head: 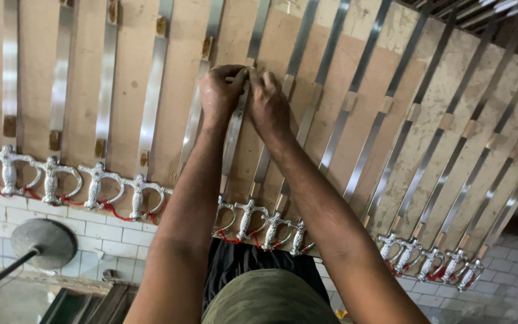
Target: The person fits small wooden blocks onto the tangs of sword blades laid out on a work board, pressing each block into place by hand and working along the row of blades toward the ornate hilts.
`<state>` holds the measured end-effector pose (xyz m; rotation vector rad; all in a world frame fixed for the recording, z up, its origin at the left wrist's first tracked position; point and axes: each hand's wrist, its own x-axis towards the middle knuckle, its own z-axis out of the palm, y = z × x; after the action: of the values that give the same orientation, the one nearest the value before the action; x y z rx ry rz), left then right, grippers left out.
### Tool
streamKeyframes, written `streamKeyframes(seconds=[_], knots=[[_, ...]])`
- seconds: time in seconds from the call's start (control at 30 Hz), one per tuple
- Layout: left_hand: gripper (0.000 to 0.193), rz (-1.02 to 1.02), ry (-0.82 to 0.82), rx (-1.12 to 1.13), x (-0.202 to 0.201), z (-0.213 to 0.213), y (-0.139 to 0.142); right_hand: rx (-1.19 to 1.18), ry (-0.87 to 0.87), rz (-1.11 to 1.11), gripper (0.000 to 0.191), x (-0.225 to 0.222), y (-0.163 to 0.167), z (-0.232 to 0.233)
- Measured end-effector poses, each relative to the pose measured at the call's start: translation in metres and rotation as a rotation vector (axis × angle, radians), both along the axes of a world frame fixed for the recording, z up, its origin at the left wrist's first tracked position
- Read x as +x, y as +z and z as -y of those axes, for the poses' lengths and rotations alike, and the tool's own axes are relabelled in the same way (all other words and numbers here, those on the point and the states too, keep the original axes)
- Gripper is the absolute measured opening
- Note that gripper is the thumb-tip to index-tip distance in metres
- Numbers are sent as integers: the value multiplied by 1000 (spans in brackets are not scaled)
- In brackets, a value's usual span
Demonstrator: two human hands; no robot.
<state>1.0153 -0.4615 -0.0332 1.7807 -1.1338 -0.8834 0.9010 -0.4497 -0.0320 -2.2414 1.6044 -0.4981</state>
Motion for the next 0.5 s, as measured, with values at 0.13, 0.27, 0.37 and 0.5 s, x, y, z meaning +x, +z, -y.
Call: streamKeyframes(seconds=[0.13,0.27,0.37,0.5], knots=[[17,3,29,11,4,-2,8,-54,32,-38,46,6,6,1],[18,4,27,56,8,-5,16,-12,36,-62,43,9,6,2],[20,-3,13,38,12,-9,20,-53,66,34,45,8,11,-2],[26,-78,-14,-21,20,-16,21,-93,10,179,49,-8,20,-50]])
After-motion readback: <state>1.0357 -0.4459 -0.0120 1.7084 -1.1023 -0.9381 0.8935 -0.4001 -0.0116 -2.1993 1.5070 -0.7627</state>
